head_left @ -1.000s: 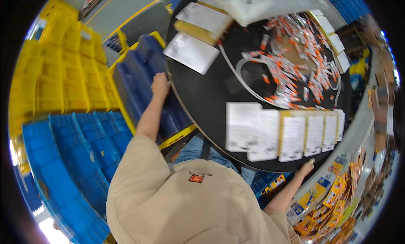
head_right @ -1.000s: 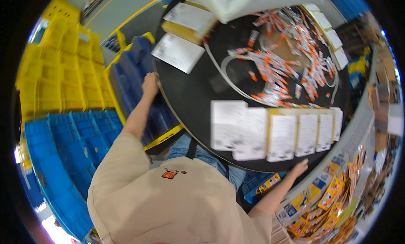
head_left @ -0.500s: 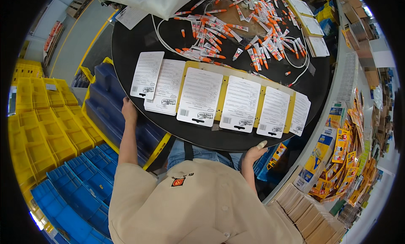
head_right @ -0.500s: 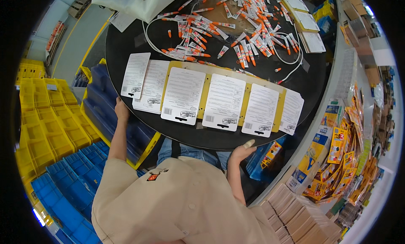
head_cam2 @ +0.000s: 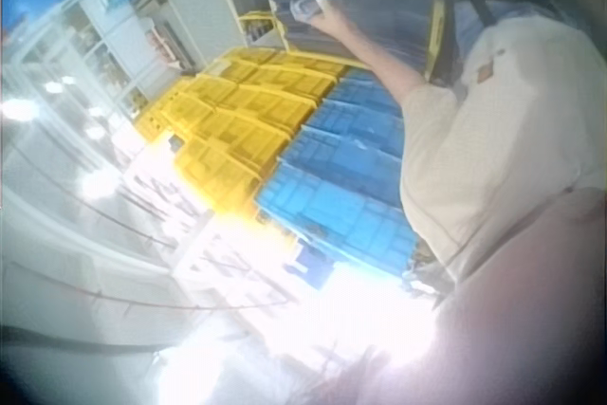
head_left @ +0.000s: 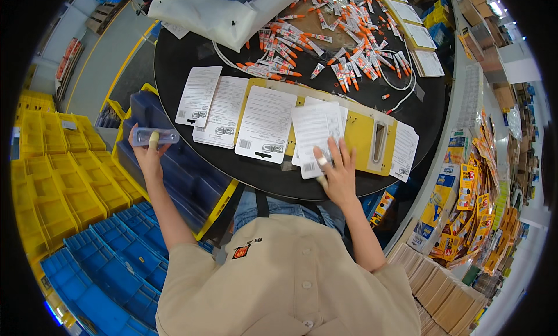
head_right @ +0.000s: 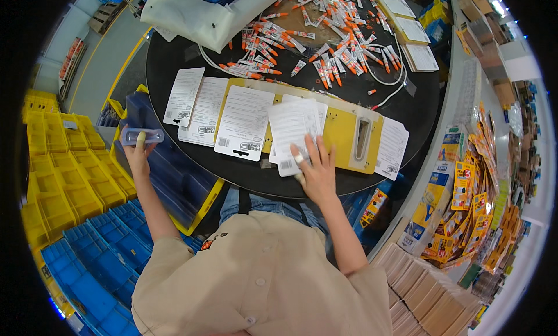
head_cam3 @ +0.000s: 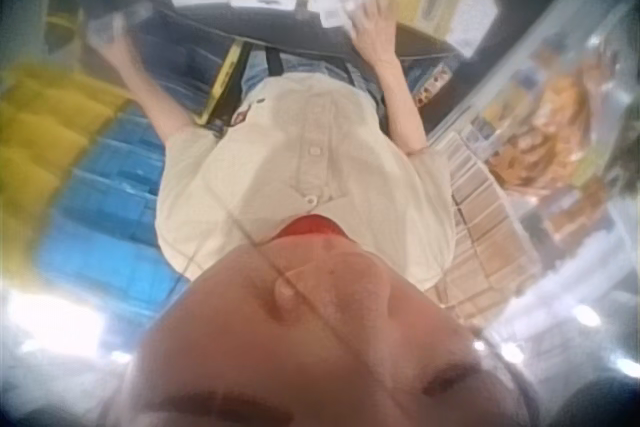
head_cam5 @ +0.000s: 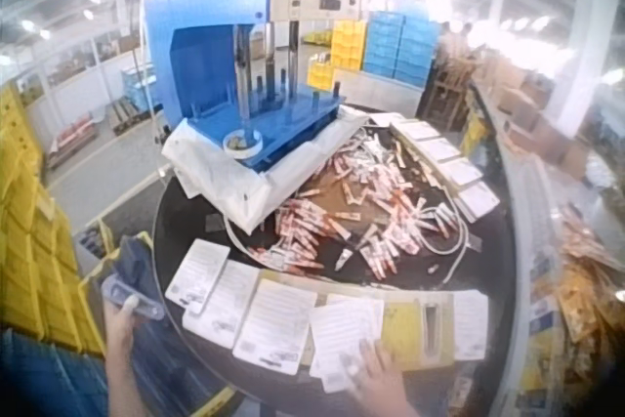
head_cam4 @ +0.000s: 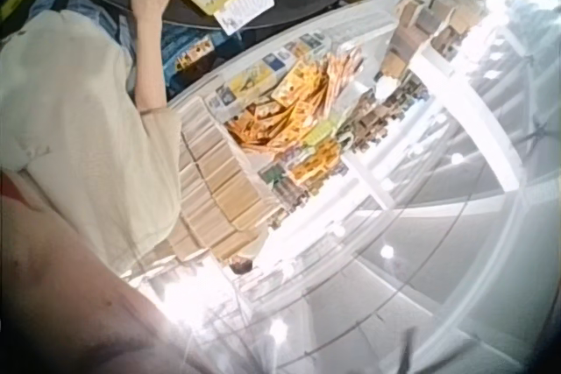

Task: The person repeatedly picks up small orange and white items from a table and places them into yellow cardboard packaging inserts. The person then closes the packaging and stacks the completed packs on the table.

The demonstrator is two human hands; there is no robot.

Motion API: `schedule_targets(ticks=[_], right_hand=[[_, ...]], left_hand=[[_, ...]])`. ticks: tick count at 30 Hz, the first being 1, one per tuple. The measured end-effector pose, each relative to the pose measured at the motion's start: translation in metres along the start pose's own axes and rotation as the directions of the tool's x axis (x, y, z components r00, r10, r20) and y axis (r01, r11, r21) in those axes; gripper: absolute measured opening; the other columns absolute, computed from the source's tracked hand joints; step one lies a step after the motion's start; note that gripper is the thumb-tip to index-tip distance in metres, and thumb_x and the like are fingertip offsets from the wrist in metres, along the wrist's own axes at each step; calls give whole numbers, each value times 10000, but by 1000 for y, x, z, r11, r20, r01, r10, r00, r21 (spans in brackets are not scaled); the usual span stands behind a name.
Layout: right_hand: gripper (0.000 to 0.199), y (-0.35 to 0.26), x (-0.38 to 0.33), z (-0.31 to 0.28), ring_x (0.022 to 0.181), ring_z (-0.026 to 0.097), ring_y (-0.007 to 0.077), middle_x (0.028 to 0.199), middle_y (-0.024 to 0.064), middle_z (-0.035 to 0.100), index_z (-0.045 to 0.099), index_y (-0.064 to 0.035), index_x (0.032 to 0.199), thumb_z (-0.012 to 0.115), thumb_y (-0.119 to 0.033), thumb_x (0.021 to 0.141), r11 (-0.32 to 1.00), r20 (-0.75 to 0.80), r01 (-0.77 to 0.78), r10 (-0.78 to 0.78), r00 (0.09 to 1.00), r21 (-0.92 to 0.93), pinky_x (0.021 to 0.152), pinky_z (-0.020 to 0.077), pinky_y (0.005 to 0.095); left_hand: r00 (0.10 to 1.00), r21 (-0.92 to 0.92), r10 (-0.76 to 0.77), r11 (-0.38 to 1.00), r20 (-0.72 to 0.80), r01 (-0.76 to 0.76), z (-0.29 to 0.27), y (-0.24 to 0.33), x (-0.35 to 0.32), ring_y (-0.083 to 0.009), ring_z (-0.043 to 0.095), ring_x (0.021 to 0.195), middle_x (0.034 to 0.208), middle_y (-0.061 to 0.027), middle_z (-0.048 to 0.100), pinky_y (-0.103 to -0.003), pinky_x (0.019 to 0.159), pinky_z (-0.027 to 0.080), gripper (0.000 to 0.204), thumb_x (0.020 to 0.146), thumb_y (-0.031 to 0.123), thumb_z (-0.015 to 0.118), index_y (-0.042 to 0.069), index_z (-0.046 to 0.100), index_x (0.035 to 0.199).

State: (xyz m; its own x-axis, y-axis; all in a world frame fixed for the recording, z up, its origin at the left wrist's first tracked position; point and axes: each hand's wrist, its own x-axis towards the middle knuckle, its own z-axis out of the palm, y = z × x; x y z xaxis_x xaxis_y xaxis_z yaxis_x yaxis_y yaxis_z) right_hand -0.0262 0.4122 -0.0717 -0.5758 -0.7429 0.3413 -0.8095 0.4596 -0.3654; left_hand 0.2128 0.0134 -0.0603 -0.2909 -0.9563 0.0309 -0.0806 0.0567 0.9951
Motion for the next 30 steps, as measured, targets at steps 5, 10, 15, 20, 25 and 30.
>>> schedule_targets(ticks=[5,10,15,20,25,30], right_hand=[[335,-43,44,41,1206,498,321,1288,119,546,670,-142,1099,612,-76,776,923,-215,261,-205,955,282,1015,404,452],[240,-24,91,37,988,580,288,1071,98,621,648,-107,1009,580,-91,780,926,-263,278,-210,941,255,834,460,431],[285,192,48,-86,742,588,167,899,104,653,634,-5,1015,598,-264,901,825,-588,-368,565,579,430,637,476,335],[279,334,-43,-230,712,577,212,791,88,601,587,-40,870,556,-310,936,745,-788,-323,422,-448,583,642,508,333],[133,385,52,-207,731,597,224,889,107,635,622,-14,902,546,-121,879,843,-894,-311,445,-58,440,651,511,379],[380,358,215,-48,958,642,300,1029,181,664,647,-41,1121,681,-273,822,918,-350,-357,396,849,173,847,492,371]], left_hand=[[946,32,55,997,320,-69,77,99,-45,-242,679,869,1073,-148,631,-321,668,591,519,836,110,667,77,418,1290],[681,-168,244,970,690,-177,187,148,-109,-201,650,907,994,-101,629,-319,749,546,388,826,73,678,50,462,1147],[298,-57,160,943,941,-327,296,120,-170,-201,660,772,853,-86,632,-326,662,527,285,802,17,641,47,491,1042],[218,32,83,878,972,-477,377,63,-203,-432,602,856,877,-235,631,-467,722,477,366,756,105,710,-2,497,1033],[272,180,-27,812,962,-556,414,39,-217,-437,608,813,828,-243,631,-484,695,481,417,737,159,745,-11,478,1008],[367,304,-82,736,927,-605,420,41,-216,-436,620,756,759,-239,631,-469,670,498,525,702,263,794,-45,464,969]])
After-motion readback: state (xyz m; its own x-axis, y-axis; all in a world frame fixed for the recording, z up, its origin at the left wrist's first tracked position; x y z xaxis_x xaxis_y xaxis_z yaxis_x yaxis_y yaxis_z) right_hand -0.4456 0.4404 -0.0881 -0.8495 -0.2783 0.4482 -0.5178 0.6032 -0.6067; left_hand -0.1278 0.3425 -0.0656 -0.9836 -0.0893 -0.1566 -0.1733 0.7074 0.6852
